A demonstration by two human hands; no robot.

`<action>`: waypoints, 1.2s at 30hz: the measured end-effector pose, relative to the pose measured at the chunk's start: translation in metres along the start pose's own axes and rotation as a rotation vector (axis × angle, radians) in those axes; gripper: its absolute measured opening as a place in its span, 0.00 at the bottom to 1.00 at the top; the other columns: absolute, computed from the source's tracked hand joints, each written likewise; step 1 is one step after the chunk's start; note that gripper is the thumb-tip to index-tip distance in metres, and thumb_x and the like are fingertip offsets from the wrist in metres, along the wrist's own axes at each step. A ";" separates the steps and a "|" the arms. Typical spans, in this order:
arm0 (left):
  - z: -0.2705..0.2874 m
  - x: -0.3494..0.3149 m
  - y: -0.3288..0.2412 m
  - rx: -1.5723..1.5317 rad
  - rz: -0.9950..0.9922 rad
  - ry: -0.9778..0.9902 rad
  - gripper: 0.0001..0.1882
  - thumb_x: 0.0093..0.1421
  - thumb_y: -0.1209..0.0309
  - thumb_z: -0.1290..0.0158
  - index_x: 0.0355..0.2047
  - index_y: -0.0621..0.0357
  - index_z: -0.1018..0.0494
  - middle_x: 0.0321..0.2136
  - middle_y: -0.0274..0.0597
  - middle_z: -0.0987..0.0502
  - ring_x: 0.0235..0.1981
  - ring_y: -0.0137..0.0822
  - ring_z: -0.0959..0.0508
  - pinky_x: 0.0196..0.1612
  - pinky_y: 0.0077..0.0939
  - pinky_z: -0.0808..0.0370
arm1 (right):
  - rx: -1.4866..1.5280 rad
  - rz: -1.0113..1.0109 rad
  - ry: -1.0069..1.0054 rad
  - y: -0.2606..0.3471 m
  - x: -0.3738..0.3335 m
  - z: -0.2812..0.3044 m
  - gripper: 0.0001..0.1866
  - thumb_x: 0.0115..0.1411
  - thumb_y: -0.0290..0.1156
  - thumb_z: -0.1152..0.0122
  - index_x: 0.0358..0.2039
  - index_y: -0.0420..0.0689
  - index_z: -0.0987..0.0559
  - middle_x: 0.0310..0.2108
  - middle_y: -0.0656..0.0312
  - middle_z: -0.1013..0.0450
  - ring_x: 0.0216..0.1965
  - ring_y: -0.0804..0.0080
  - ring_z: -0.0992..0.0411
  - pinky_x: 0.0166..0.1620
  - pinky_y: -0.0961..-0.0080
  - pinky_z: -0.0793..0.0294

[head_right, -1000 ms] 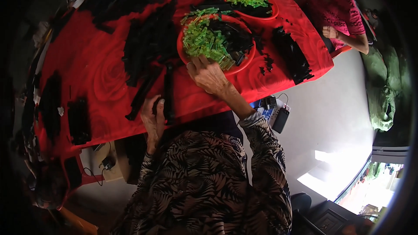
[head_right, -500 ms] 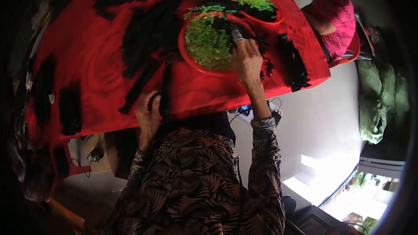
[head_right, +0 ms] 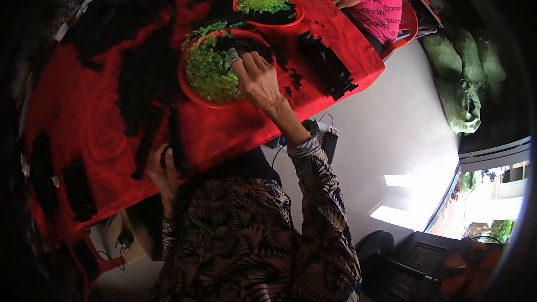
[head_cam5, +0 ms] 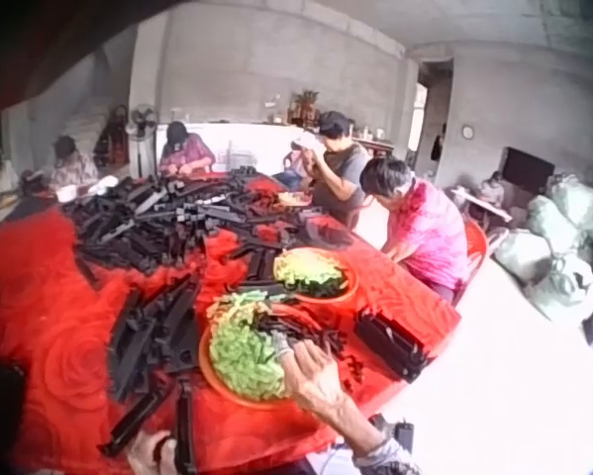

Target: The person assembles components by inserting small green parts into black plastic frames by hand and placing them onto the table. The person then adjusts finger cots on their fingers.

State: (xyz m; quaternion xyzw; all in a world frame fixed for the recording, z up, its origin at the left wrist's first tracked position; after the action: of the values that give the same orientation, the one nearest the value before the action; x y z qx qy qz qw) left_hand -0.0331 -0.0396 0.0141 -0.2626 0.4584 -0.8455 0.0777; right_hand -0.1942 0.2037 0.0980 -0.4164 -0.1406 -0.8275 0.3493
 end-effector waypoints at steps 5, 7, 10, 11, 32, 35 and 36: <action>-0.004 0.001 0.003 0.003 0.039 0.013 0.15 0.64 0.65 0.50 0.40 0.68 0.25 0.31 0.46 0.26 0.33 0.37 0.26 0.39 0.29 0.30 | 0.088 -0.089 0.033 -0.004 -0.007 0.007 0.17 0.41 0.18 0.44 0.36 0.38 0.28 0.34 0.53 0.31 0.36 0.56 0.29 0.34 0.64 0.25; -0.005 -0.002 0.006 -0.010 0.070 0.016 0.15 0.65 0.66 0.50 0.40 0.68 0.25 0.31 0.46 0.26 0.33 0.36 0.27 0.38 0.29 0.30 | 0.083 -0.152 0.006 -0.005 -0.012 0.022 0.18 0.43 0.17 0.42 0.39 0.37 0.26 0.34 0.52 0.29 0.35 0.55 0.27 0.34 0.64 0.24; -0.002 -0.003 0.008 -0.020 0.087 0.009 0.15 0.65 0.65 0.50 0.41 0.67 0.25 0.31 0.44 0.26 0.32 0.36 0.27 0.38 0.29 0.30 | 0.005 -0.313 -0.182 -0.021 -0.035 0.054 0.17 0.49 0.16 0.40 0.42 0.37 0.24 0.32 0.53 0.27 0.31 0.56 0.25 0.33 0.65 0.24; -0.001 -0.003 0.009 -0.019 0.087 0.009 0.15 0.65 0.65 0.50 0.41 0.67 0.25 0.31 0.44 0.26 0.32 0.36 0.27 0.38 0.29 0.30 | -0.061 -0.363 -0.237 -0.028 -0.046 0.067 0.16 0.51 0.18 0.39 0.43 0.38 0.23 0.32 0.54 0.27 0.29 0.57 0.25 0.31 0.66 0.24; -0.039 -0.031 -0.072 -0.688 0.238 0.536 0.22 0.64 0.78 0.49 0.59 0.63 0.36 0.42 0.42 0.24 0.33 0.25 0.24 0.34 0.18 0.26 | 1.304 -1.031 0.206 0.102 -0.080 0.052 0.13 0.57 0.17 0.38 0.44 0.38 0.22 0.35 0.62 0.21 0.38 0.79 0.24 0.42 0.80 0.23; -0.040 -0.042 -0.052 -0.769 0.221 0.467 0.18 0.62 0.80 0.47 0.53 0.66 0.31 0.32 0.40 0.22 0.25 0.22 0.25 0.26 0.15 0.29 | 1.227 -0.953 0.250 0.113 -0.085 0.045 0.13 0.56 0.17 0.38 0.43 0.37 0.23 0.34 0.58 0.21 0.37 0.75 0.22 0.39 0.79 0.22; -0.037 -0.041 -0.050 -0.658 0.173 0.434 0.15 0.62 0.81 0.47 0.50 0.67 0.28 0.28 0.40 0.22 0.22 0.22 0.26 0.24 0.15 0.30 | 1.182 -0.932 0.266 0.115 -0.085 0.044 0.13 0.55 0.17 0.39 0.42 0.37 0.24 0.33 0.54 0.21 0.37 0.72 0.21 0.38 0.78 0.21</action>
State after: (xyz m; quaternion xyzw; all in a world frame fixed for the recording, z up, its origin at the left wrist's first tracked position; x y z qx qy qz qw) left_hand -0.0119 0.0313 0.0237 -0.0490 0.7306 -0.6799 -0.0382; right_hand -0.0536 0.1834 0.0516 0.0452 -0.6778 -0.7198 0.1429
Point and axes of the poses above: each hand's wrist, its own x-axis towards the middle knuckle, its own z-axis out of the back of the hand, y = z × x, the point moved 7 cm from there along x, towards the middle knuckle
